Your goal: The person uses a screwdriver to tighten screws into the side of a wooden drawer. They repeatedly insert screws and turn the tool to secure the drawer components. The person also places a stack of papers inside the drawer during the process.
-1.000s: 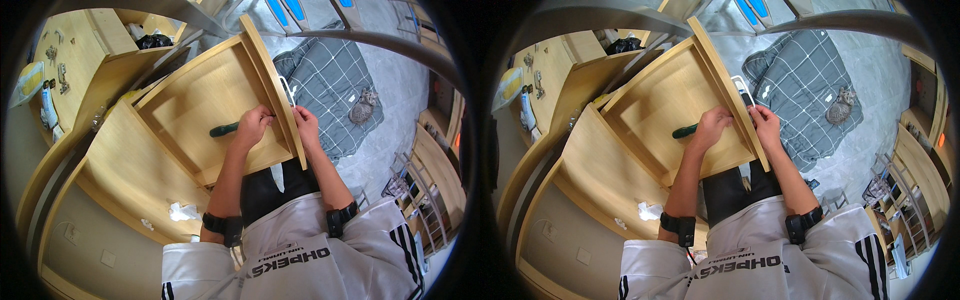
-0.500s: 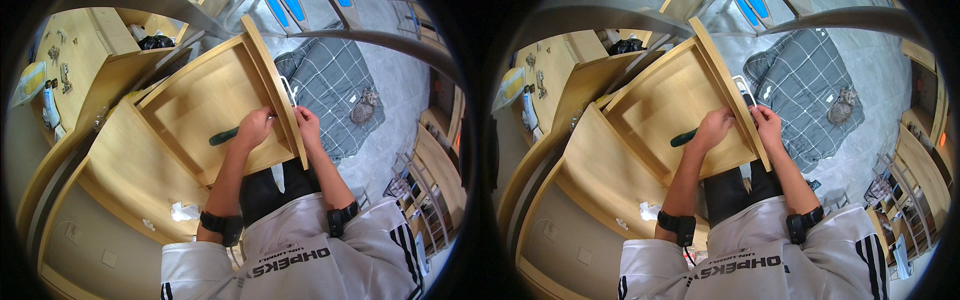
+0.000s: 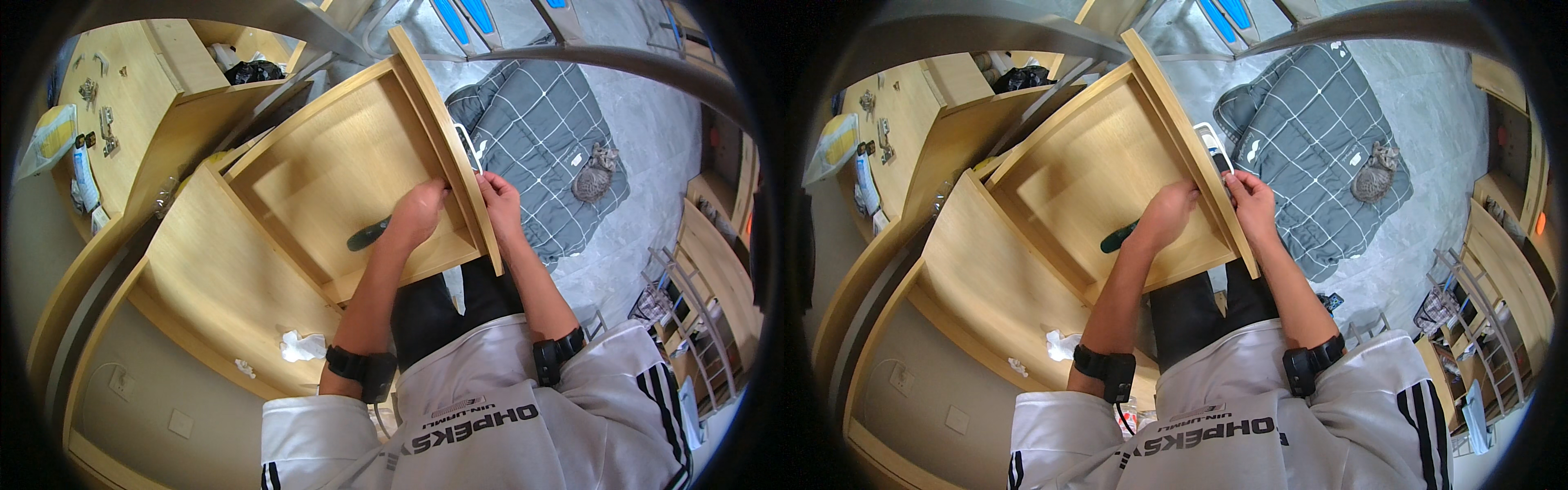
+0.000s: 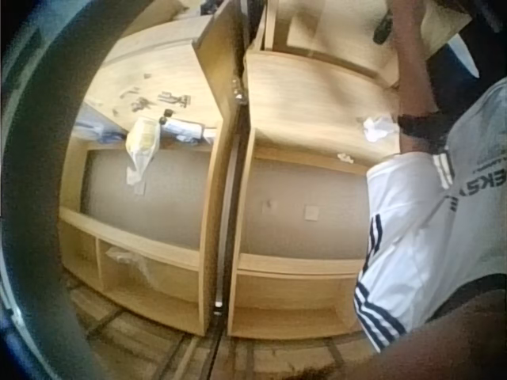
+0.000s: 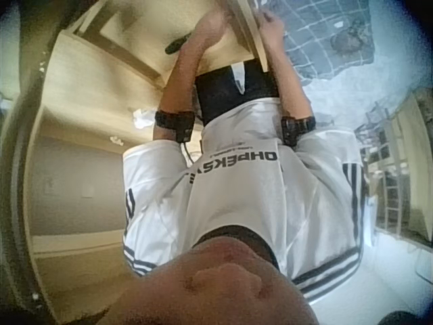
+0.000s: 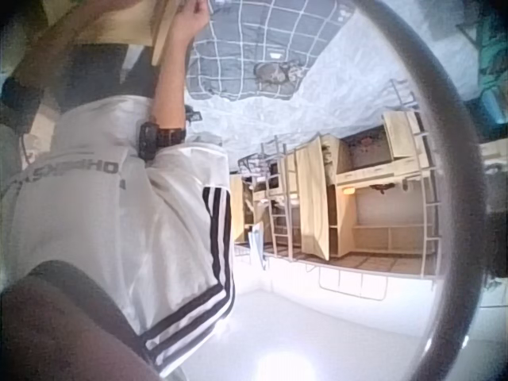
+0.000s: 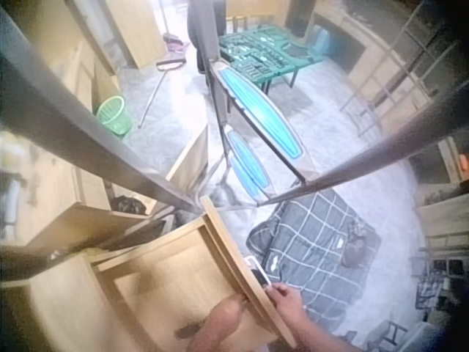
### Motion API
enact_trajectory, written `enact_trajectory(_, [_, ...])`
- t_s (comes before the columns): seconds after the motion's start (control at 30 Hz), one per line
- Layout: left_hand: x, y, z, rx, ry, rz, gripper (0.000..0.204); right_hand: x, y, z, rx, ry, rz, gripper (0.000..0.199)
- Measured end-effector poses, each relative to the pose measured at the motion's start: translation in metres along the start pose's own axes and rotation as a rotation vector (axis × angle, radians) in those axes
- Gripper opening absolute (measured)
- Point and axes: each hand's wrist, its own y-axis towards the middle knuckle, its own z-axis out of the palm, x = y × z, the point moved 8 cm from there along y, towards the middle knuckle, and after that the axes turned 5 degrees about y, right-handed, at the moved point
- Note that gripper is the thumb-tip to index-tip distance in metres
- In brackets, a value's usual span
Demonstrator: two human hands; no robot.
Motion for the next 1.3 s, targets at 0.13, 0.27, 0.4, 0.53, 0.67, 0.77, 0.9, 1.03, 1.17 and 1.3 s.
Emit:
enact_trajectory(0.13, [-0.005, -0.001, -0.002, -0.076, 0.095, 0.049, 0.018, 0.0, 0.002, 0.0, -0.002, 0.003, -0.021, 0.017])
enact_trajectory(0.27, [-0.005, -0.003, -0.003, -0.124, 0.086, 0.059, 0.018, -0.002, 0.001, 0.0, -0.012, 0.007, -0.013, 0.018])
enact_trajectory(0.4, [-0.005, -0.003, -0.004, -0.155, 0.009, 0.094, 0.018, 0.003, 0.001, 0.002, -0.008, -0.031, -0.028, 0.018])
enact_trajectory(0.53, [-0.001, -0.004, -0.004, -0.165, -0.027, 0.075, 0.018, 0.004, -0.004, 0.004, -0.01, -0.025, -0.002, 0.018])
enact_trajectory(0.67, [0.007, -0.004, -0.002, -0.112, -0.08, -0.004, 0.022, 0.004, -0.009, 0.006, 0.024, -0.021, 0.027, 0.018])
enact_trajectory(0.77, [0.01, -0.006, -0.005, -0.061, -0.112, -0.043, 0.024, 0.002, -0.01, 0.009, 0.031, -0.014, 0.002, 0.018])
enact_trajectory(0.9, [0.017, -0.008, -0.01, 0.0, -0.049, -0.092, 0.026, -0.003, -0.009, 0.01, 0.018, -0.037, -0.015, 0.018])
enact_trajectory(1.03, [0.021, -0.008, -0.017, -0.073, -0.048, -0.04, 0.024, -0.004, -0.01, 0.012, 0.002, -0.077, -0.026, 0.018])
enact_trajectory(1.17, [0.037, -0.004, -0.003, -0.049, -0.151, -0.079, 0.024, 0.01, -0.023, 0.012, -0.044, -0.109, -0.044, 0.022])
enact_trajectory(1.3, [0.059, 0.0, 0.011, -0.04, -0.233, -0.062, 0.027, 0.043, -0.071, 0.032, -0.009, -0.45, -0.459, 0.03])
